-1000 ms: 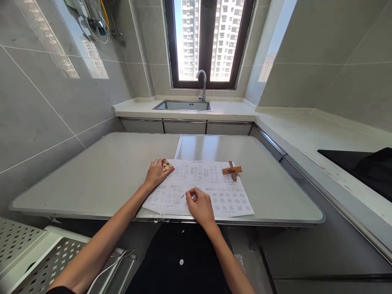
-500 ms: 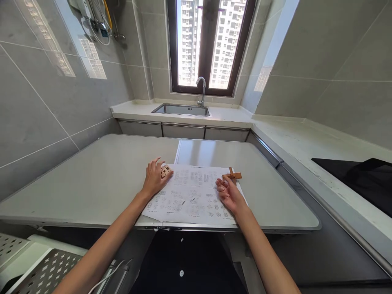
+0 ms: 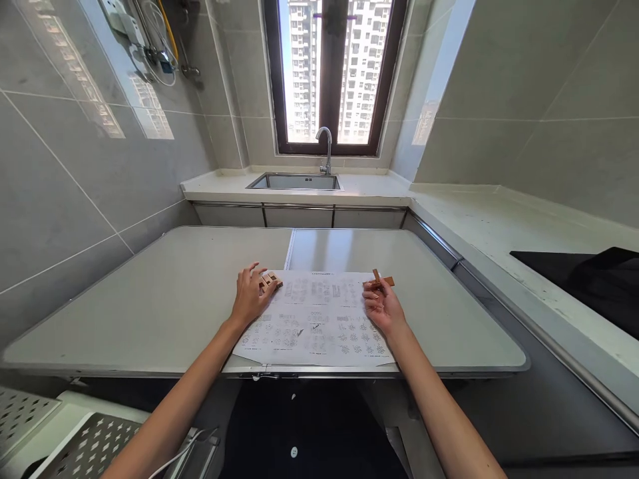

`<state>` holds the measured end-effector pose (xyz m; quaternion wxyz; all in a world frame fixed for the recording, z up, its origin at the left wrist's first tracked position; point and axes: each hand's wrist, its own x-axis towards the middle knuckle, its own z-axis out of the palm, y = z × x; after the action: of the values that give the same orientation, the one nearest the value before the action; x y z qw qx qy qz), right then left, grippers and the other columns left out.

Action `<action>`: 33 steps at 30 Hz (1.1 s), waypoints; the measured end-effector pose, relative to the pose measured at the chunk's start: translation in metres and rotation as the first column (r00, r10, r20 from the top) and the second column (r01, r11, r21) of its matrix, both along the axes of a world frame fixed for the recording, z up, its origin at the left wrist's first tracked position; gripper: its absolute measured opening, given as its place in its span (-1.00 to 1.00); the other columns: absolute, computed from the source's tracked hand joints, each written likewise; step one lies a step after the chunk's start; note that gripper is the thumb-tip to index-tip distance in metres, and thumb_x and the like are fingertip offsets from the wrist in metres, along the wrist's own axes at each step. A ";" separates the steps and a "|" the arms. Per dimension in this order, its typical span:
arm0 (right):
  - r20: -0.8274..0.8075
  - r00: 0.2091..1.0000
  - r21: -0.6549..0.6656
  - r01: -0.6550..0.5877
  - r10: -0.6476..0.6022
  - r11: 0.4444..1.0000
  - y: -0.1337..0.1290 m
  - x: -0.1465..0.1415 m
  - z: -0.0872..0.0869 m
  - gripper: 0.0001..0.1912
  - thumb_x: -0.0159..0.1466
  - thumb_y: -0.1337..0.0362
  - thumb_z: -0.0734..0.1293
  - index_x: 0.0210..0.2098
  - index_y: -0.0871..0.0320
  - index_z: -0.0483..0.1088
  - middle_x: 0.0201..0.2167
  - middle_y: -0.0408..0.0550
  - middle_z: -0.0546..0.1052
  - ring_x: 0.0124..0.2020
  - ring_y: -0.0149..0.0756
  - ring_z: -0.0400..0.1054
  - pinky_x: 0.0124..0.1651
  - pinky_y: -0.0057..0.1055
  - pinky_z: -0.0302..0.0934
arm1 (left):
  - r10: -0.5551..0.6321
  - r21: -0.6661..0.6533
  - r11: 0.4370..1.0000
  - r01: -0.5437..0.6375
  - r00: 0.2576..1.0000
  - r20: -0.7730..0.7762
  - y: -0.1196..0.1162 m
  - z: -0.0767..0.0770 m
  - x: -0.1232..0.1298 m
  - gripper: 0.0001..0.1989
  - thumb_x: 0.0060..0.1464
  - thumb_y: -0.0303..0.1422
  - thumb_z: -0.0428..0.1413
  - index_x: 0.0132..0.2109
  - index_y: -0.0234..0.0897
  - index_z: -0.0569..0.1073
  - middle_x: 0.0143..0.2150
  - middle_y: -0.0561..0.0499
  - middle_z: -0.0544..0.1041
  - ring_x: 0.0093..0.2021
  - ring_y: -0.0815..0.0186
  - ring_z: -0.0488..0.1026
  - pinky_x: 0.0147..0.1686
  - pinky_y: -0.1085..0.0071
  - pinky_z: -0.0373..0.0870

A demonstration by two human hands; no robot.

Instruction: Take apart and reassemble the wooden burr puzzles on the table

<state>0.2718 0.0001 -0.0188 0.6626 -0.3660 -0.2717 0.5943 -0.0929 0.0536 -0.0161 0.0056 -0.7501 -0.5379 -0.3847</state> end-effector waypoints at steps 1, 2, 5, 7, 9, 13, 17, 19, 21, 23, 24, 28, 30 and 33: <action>-0.029 0.999 -0.011 -0.029 0.028 1.000 0.000 0.000 0.001 -0.78 0.39 0.22 0.29 -0.40 0.12 0.35 -0.49 -0.20 0.33 -0.64 -0.53 -0.02 -0.72 -0.69 -0.13 | 0.003 0.001 1.000 -0.003 1.000 -0.001 0.001 0.000 0.000 -0.60 0.31 -0.07 0.11 0.15 -0.19 0.39 0.35 -0.23 0.26 0.32 -0.08 0.22 0.27 -0.05 0.25; -0.069 0.995 -0.023 -0.070 0.068 0.997 -0.001 -0.001 0.001 -0.78 0.39 0.24 0.29 -0.40 0.11 0.33 -0.50 -0.22 0.30 -0.64 -0.52 -0.02 -0.73 -0.70 -0.12 | 0.006 0.003 1.000 -0.006 1.000 -0.004 0.001 0.000 0.000 -0.61 0.31 -0.08 0.11 0.15 -0.19 0.39 0.34 -0.23 0.26 0.32 -0.08 0.22 0.26 -0.04 0.27; -0.149 0.976 -0.048 -0.167 0.158 0.985 -0.007 -0.006 -0.001 -0.79 0.37 0.25 0.35 -0.39 0.10 0.31 -0.51 -0.25 0.25 -0.64 -0.52 0.00 -0.72 -0.69 -0.06 | 0.008 0.018 1.000 -0.008 1.000 -0.013 0.003 -0.001 0.000 -0.63 0.32 -0.11 0.11 0.13 -0.21 0.39 0.32 -0.23 0.29 0.29 -0.07 0.26 0.23 -0.04 0.31; -0.180 0.963 -0.058 -0.212 0.199 0.976 -0.015 -0.012 -0.003 -0.78 0.33 0.26 0.42 -0.38 0.11 0.31 -0.52 -0.27 0.22 -0.63 -0.53 0.01 -0.72 -0.70 -0.05 | -0.002 0.028 1.000 0.002 1.000 -0.016 0.003 -0.002 0.000 -0.65 0.32 -0.13 0.12 0.13 -0.21 0.40 0.30 -0.23 0.31 0.26 -0.05 0.28 0.21 -0.03 0.33; -0.178 0.955 -0.068 -0.253 0.238 0.965 -0.025 -0.019 -0.004 -0.74 0.30 0.22 0.47 -0.37 0.12 0.31 -0.52 -0.27 0.21 -0.62 -0.53 0.02 -0.71 -0.69 -0.05 | -0.021 0.036 0.999 0.021 1.000 -0.021 0.003 -0.001 0.000 -0.67 0.32 -0.16 0.12 0.12 -0.20 0.41 0.28 -0.22 0.32 0.23 -0.03 0.30 0.20 -0.02 0.35; 0.056 0.940 -0.122 -0.328 0.337 0.937 -0.045 -0.034 -0.001 -0.63 0.29 0.00 0.48 -0.33 0.12 0.32 -0.49 -0.23 0.29 -0.58 -0.50 0.10 -0.65 -0.61 -0.02 | -0.093 0.054 0.994 0.096 0.995 -0.048 0.000 0.006 0.003 -0.73 0.35 -0.21 0.09 0.11 -0.19 0.42 0.24 -0.19 0.37 0.21 0.00 0.33 0.19 0.00 0.35; 0.356 0.837 -0.161 -0.384 0.416 0.909 -0.058 -0.044 0.004 -0.59 0.34 -0.12 0.37 -0.25 0.12 0.33 -0.47 -0.22 0.34 -0.58 -0.47 0.10 -0.59 -0.52 -0.07 | -0.254 0.009 0.967 0.255 0.966 -0.040 -0.013 0.022 0.017 -0.77 0.37 -0.24 0.06 0.08 -0.16 0.44 0.16 -0.14 0.46 0.17 0.05 0.40 0.19 0.00 0.34; 0.549 0.730 -0.127 -0.407 0.406 0.904 -0.063 -0.047 0.005 -0.57 0.41 -0.14 0.27 -0.29 0.11 0.31 -0.51 -0.23 0.34 -0.57 -0.44 0.12 -0.51 -0.47 0.01 | -0.391 -0.105 0.914 0.392 0.920 0.027 -0.026 0.030 0.029 -0.73 0.35 -0.21 0.08 0.12 -0.14 0.43 0.14 -0.11 0.50 0.14 0.08 0.44 0.18 0.03 0.38; 0.729 0.593 -0.080 -0.422 0.342 0.903 -0.067 -0.051 0.006 -0.55 0.46 -0.11 0.18 -0.37 0.10 0.27 -0.55 -0.23 0.33 -0.53 -0.39 0.16 -0.40 -0.41 0.10 | -0.498 -0.228 0.827 0.515 0.857 0.129 -0.039 0.037 0.043 -0.58 0.26 -0.14 0.19 0.20 -0.13 0.40 0.16 -0.10 0.51 0.17 0.08 0.45 0.18 0.06 0.40; 0.830 0.482 -0.045 -0.444 0.280 0.895 -0.070 -0.054 0.009 -0.58 0.48 -0.05 0.15 -0.37 0.10 0.28 -0.53 -0.21 0.35 -0.48 -0.34 0.20 -0.32 -0.37 0.14 | -0.571 -0.323 0.721 0.613 0.790 0.226 -0.052 0.041 0.055 -0.37 0.15 -0.13 0.30 0.30 -0.09 0.34 0.27 -0.12 0.46 0.23 0.05 0.43 0.21 0.06 0.38; 0.855 0.446 -0.031 -0.463 0.263 0.886 -0.072 -0.055 0.010 -0.60 0.49 -0.02 0.14 -0.34 0.10 0.31 -0.49 -0.19 0.37 -0.44 -0.32 0.22 -0.29 -0.36 0.15 | -0.598 -0.352 0.666 0.658 0.753 0.276 -0.058 0.042 0.060 -0.27 0.09 -0.13 0.35 0.34 -0.07 0.30 0.30 -0.13 0.44 0.25 0.03 0.42 0.22 0.05 0.37; 0.886 0.375 -0.003 -0.582 0.272 0.813 -0.078 -0.059 0.015 -0.68 0.50 0.08 0.13 -0.19 0.10 0.41 -0.40 -0.15 0.43 -0.36 -0.28 0.26 -0.20 -0.34 0.18 | -0.651 -0.430 0.490 0.758 0.646 0.398 -0.073 0.044 0.068 0.02 -0.14 -0.17 0.49 0.42 0.03 0.21 0.41 -0.11 0.34 0.35 -0.02 0.34 0.30 0.03 0.28; 0.889 0.353 -0.004 -0.630 0.291 0.777 -0.079 -0.061 0.015 -0.69 0.50 0.11 0.13 -0.22 0.11 0.40 -0.43 -0.17 0.40 -0.38 -0.30 0.24 -0.22 -0.36 0.17 | -0.647 -0.461 0.452 0.763 0.637 0.420 -0.078 0.044 0.068 0.04 -0.19 -0.18 0.52 0.41 0.03 0.23 0.39 -0.09 0.36 0.36 -0.03 0.32 0.34 0.02 0.23; 0.893 0.342 0.003 -0.657 0.294 0.754 -0.080 -0.064 0.013 -0.66 0.49 0.14 0.13 -0.34 0.12 0.35 -0.45 -0.19 0.37 -0.40 -0.33 0.22 -0.24 -0.39 0.14 | -0.607 -0.464 0.467 0.753 0.654 0.451 -0.085 0.044 0.068 -0.09 -0.15 -0.17 0.49 0.34 -0.02 0.33 0.30 -0.09 0.45 0.30 -0.01 0.38 0.30 0.03 0.27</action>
<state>0.2075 -0.0794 -0.0054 0.2861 -0.3800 -0.7606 0.4418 -0.0251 -0.0315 0.0279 -0.4540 -0.8110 -0.2823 -0.2376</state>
